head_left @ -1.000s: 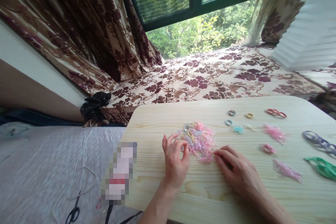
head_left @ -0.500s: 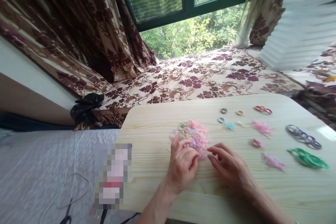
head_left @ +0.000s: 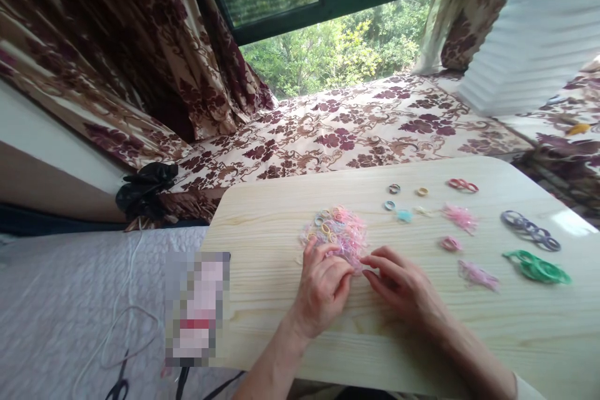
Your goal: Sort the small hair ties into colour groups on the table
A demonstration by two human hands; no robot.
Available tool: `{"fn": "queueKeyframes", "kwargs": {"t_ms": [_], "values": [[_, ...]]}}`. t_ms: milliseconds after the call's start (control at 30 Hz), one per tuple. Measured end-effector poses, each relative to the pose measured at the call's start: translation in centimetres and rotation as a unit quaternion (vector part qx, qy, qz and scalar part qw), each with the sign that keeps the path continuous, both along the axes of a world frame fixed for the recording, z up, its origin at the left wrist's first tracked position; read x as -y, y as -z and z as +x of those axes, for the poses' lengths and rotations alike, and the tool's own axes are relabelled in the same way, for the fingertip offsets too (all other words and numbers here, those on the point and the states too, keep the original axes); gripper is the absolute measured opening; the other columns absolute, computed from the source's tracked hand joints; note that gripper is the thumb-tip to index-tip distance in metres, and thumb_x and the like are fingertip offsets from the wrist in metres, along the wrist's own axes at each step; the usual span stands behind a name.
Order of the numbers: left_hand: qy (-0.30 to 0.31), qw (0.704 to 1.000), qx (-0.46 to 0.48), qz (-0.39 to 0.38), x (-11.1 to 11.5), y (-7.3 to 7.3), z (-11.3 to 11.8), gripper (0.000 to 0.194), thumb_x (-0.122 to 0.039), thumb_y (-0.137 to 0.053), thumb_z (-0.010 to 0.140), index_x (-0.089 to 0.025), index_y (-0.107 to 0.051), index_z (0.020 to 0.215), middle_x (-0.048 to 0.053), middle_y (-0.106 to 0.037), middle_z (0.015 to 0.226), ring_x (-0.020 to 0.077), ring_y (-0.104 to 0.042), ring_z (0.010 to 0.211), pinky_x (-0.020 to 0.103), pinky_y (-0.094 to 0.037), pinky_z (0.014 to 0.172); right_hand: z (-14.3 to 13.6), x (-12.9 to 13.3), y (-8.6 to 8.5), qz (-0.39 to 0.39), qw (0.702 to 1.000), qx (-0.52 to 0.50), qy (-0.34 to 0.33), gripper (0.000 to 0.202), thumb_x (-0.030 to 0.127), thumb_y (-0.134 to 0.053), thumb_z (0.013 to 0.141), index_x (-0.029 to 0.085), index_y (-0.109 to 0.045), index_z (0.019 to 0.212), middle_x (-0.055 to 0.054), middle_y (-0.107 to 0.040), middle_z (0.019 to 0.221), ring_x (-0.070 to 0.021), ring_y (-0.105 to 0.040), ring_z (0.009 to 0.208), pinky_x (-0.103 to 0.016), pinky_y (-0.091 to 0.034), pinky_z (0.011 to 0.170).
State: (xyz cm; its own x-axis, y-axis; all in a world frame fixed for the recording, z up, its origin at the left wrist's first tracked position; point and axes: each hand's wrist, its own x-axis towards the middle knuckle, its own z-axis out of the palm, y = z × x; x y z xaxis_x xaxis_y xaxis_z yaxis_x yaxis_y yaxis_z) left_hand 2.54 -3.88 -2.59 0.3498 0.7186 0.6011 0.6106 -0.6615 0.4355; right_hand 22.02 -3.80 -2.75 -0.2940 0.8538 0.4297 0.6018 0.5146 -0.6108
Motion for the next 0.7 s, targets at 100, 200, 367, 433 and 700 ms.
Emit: {"fn": "queueKeyframes", "kwargs": {"t_ms": [100, 200, 367, 433, 700], "values": [[-0.001, 1.0, -0.006, -0.005, 0.0, -0.1, 0.0, 0.014, -0.009, -0.057, 0.088, -0.022, -0.063, 0.09, -0.001, -0.074, 0.083, 0.0217, -0.063, 0.108, 0.051, -0.033, 0.113, 0.0, 0.0, 0.0, -0.006, 1.0, 0.007, 0.003, 0.022, 0.029, -0.051, 0.095, 0.022, -0.071, 0.1, -0.006, -0.068, 0.089, -0.0108, -0.062, 0.063, -0.022, -0.052, 0.056], [-0.001, 1.0, -0.004, -0.004, 0.0, -0.1, 0.0, 0.015, -0.009, -0.057, 0.088, -0.022, -0.064, 0.09, -0.001, -0.074, 0.083, 0.0217, -0.063, 0.108, 0.051, -0.033, 0.114, 0.0, 0.0, -0.1, -0.016, 1.0, 0.01, 0.002, 0.023, 0.031, -0.051, 0.095, 0.022, -0.072, 0.098, -0.006, -0.068, 0.088, -0.0114, -0.063, 0.064, -0.022, -0.052, 0.057], [-0.006, 1.0, 0.005, -0.001, 0.0, -0.1, 0.0, 0.015, -0.008, -0.057, 0.087, -0.022, -0.063, 0.089, -0.002, -0.073, 0.083, 0.0209, -0.063, 0.108, 0.049, -0.032, 0.114, -0.1, -0.1, -0.5, -0.003, 1.0, 0.002, -0.005, 0.022, 0.028, -0.051, 0.095, 0.022, -0.071, 0.09, -0.005, -0.067, 0.085, -0.0119, -0.064, 0.068, -0.021, -0.052, 0.06], [-0.025, 1.0, 0.014, 0.001, -0.1, -0.1, 0.0, 0.016, -0.007, -0.057, 0.087, -0.022, -0.063, 0.09, -0.002, -0.073, 0.084, 0.0209, -0.062, 0.109, 0.049, -0.032, 0.114, -0.1, -0.2, -0.6, 0.004, 1.0, -0.002, 0.003, 0.021, 0.027, -0.051, 0.095, 0.022, -0.07, 0.088, -0.005, -0.066, 0.084, -0.0117, -0.064, 0.068, -0.021, -0.051, 0.06], [-0.144, 0.987, 0.056, 0.037, -0.4, 0.1, -0.8, 0.02, -0.006, -0.053, 0.089, -0.022, -0.065, 0.096, 0.003, -0.07, 0.096, 0.0221, -0.058, 0.115, 0.052, -0.034, 0.112, 0.5, 0.0, -1.1, 0.028, 0.996, 0.046, 0.068, 0.025, 0.03, -0.048, 0.096, 0.024, -0.069, 0.084, -0.004, -0.068, 0.085, -0.0136, -0.064, 0.072, -0.025, -0.051, 0.066]]}}
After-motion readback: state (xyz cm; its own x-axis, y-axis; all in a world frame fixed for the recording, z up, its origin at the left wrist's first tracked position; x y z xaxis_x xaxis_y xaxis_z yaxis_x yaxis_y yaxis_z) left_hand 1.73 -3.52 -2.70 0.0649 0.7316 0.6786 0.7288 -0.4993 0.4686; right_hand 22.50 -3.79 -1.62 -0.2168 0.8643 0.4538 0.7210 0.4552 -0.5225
